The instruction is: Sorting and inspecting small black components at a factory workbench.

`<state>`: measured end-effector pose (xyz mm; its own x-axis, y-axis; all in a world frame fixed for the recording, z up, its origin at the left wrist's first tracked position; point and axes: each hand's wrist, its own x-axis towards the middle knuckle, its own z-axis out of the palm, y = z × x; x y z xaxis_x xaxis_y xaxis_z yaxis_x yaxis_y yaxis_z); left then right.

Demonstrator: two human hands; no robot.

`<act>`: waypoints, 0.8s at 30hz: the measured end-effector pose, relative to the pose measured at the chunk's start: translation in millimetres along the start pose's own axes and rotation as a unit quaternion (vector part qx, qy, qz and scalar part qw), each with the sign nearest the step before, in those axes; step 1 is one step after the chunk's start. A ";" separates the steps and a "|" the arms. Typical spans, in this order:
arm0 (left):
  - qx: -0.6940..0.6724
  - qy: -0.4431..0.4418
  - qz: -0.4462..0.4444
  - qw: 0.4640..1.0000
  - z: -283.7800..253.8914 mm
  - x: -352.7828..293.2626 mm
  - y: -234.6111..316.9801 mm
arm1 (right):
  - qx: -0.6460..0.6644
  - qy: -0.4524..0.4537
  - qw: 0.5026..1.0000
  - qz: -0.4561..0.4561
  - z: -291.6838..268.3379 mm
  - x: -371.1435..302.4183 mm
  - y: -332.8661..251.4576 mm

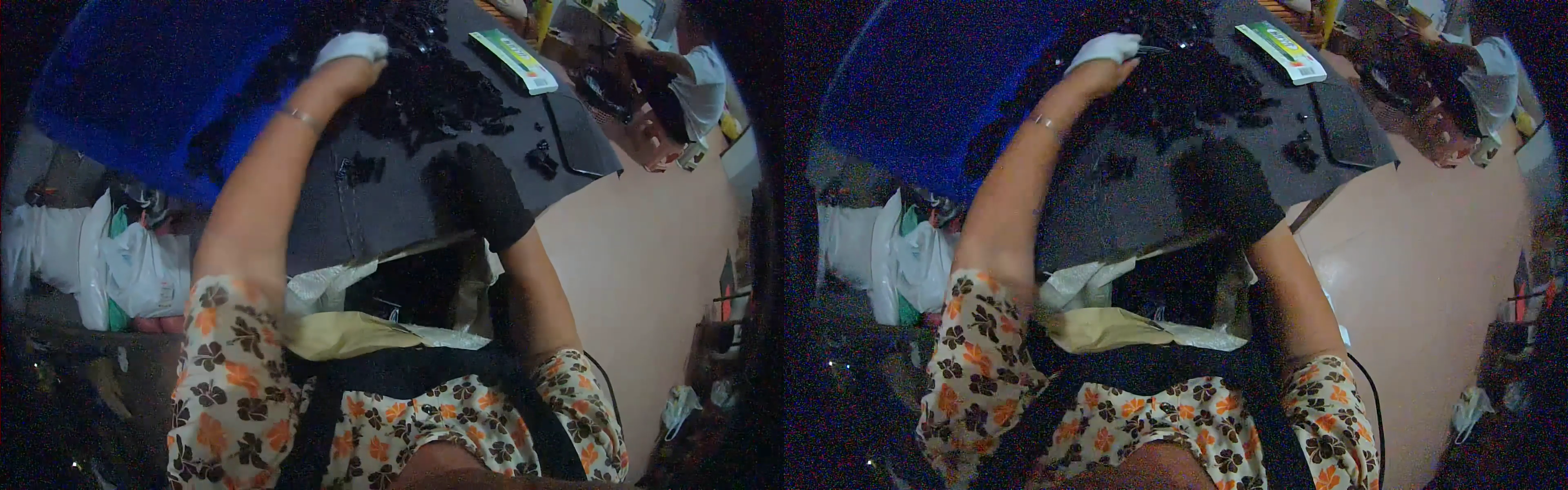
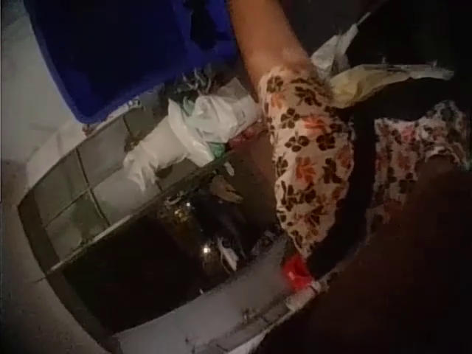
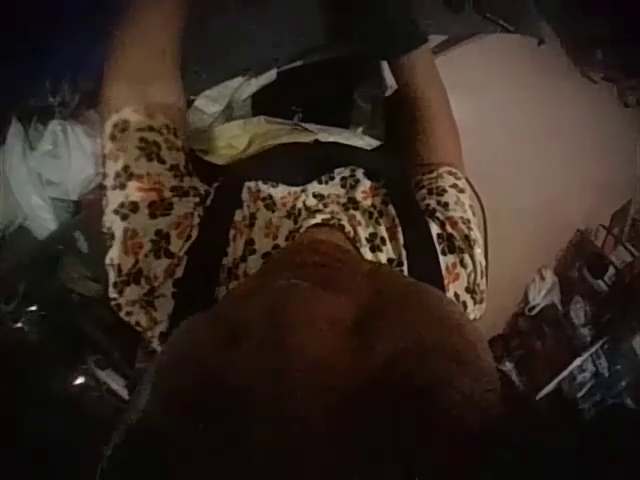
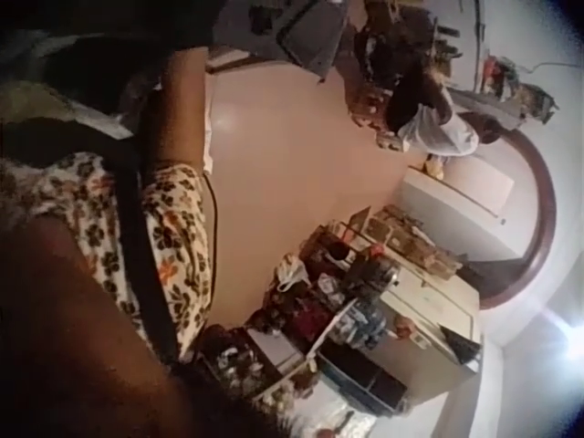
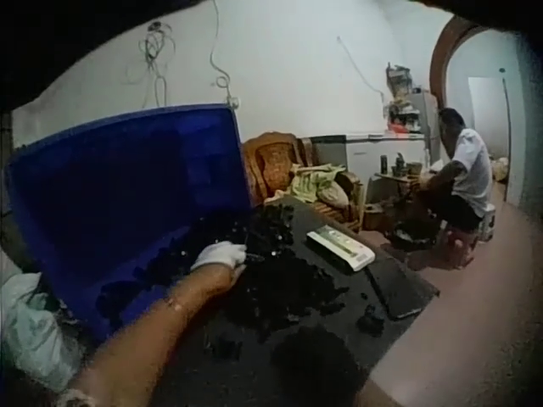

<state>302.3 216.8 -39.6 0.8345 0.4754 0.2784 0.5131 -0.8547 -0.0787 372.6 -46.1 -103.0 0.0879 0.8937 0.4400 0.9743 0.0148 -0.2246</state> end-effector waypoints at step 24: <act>-0.235 0.105 -0.028 0.966 -17.9 -149.9 10.2 | 0.392 0.146 0.903 -0.101 10.3 -1.8 -14.1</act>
<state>178.9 133.1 -65.0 0.7232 0.5136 0.4618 0.3678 -0.8523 0.3719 356.5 -43.3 -109.6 0.0870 0.6831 0.7251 0.5407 0.5789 -0.6103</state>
